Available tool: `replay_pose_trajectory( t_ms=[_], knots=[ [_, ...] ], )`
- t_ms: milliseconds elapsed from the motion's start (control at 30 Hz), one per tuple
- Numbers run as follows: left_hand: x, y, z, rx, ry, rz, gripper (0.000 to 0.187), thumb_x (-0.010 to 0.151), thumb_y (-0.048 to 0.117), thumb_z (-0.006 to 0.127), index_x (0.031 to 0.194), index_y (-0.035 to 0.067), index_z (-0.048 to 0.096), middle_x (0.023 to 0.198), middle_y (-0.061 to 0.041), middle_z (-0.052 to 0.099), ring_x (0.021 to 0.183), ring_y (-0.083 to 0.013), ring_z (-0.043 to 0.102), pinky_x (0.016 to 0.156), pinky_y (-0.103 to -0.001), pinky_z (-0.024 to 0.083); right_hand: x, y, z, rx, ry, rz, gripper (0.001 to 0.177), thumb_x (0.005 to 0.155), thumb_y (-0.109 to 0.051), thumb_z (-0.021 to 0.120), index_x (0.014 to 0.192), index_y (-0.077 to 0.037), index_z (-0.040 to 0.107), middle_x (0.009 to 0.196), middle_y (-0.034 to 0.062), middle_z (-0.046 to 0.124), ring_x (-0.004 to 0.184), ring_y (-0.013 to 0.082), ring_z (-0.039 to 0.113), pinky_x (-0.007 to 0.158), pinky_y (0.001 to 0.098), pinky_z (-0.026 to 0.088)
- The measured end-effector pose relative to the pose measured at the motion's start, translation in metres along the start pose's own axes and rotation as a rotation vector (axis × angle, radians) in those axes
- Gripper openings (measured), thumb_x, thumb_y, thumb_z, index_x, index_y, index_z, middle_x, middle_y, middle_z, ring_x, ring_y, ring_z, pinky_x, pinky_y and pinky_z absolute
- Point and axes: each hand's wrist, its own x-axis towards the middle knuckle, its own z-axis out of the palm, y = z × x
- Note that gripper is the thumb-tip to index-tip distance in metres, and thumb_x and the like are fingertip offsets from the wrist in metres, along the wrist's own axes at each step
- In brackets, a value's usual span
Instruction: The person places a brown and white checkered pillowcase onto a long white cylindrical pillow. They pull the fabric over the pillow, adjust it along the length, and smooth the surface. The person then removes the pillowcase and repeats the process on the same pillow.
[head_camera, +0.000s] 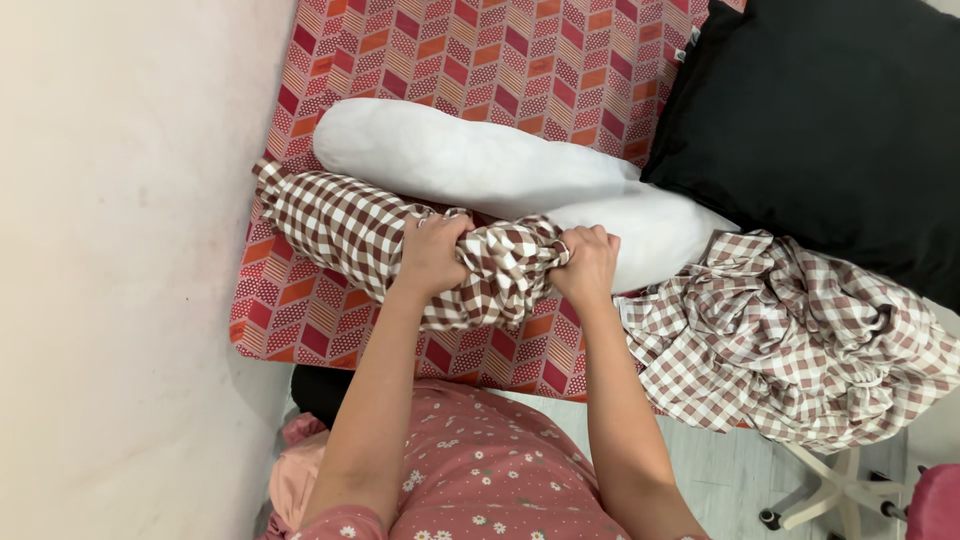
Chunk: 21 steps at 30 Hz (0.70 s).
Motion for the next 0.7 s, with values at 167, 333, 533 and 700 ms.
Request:
replay_pose_trajectory(
  t_ms=[167, 333, 533, 700],
  knots=[
    [-0.007, 0.023, -0.017, 0.085, -0.299, -0.079, 0.092, 0.058, 0.041, 0.091, 0.135, 0.009, 0.053, 0.137, -0.011, 0.046, 0.138, -0.0311, 0.032, 0.114, -0.065, 0.007, 0.006, -0.005, -0.014, -0.155, 0.13, -0.084, 0.022, 0.057, -0.002, 0.075, 0.075, -0.01, 0.064, 0.086, 0.0041, 0.066, 0.088, 0.0284, 0.056, 0.081, 0.0409, 0.038],
    [0.013, 0.017, 0.019, 0.075, -0.214, 0.036, 0.096, 0.066, 0.052, 0.087, 0.142, 0.006, 0.049, 0.147, -0.014, 0.04, 0.144, -0.0313, 0.03, 0.118, -0.068, 0.0, 0.003, -0.002, -0.006, -0.134, 0.16, -0.111, 0.025, 0.052, -0.001, 0.073, 0.072, -0.01, 0.062, 0.083, 0.0036, 0.063, 0.087, 0.0283, 0.056, 0.077, 0.0411, 0.036],
    [0.015, 0.041, 0.04, -0.057, 0.054, 0.131, 0.094, 0.062, 0.047, 0.088, 0.135, 0.001, 0.052, 0.137, -0.015, 0.049, 0.132, -0.0316, 0.046, 0.114, -0.06, 0.028, 0.002, 0.002, -0.009, -0.154, 0.142, -0.101, 0.025, 0.055, 0.001, 0.074, 0.071, -0.011, 0.06, 0.083, 0.0017, 0.062, 0.087, 0.0273, 0.056, 0.077, 0.041, 0.036],
    [0.015, 0.041, 0.014, -0.029, 0.096, -0.01, 0.072, 0.066, 0.044, 0.091, 0.117, 0.004, 0.061, 0.124, -0.02, 0.056, 0.116, -0.0362, 0.053, 0.097, -0.051, 0.047, 0.002, 0.003, -0.014, -0.136, 0.106, -0.092, 0.023, 0.054, -0.002, 0.073, 0.071, -0.01, 0.061, 0.083, 0.0032, 0.063, 0.085, 0.0285, 0.055, 0.075, 0.0414, 0.036]
  ],
)
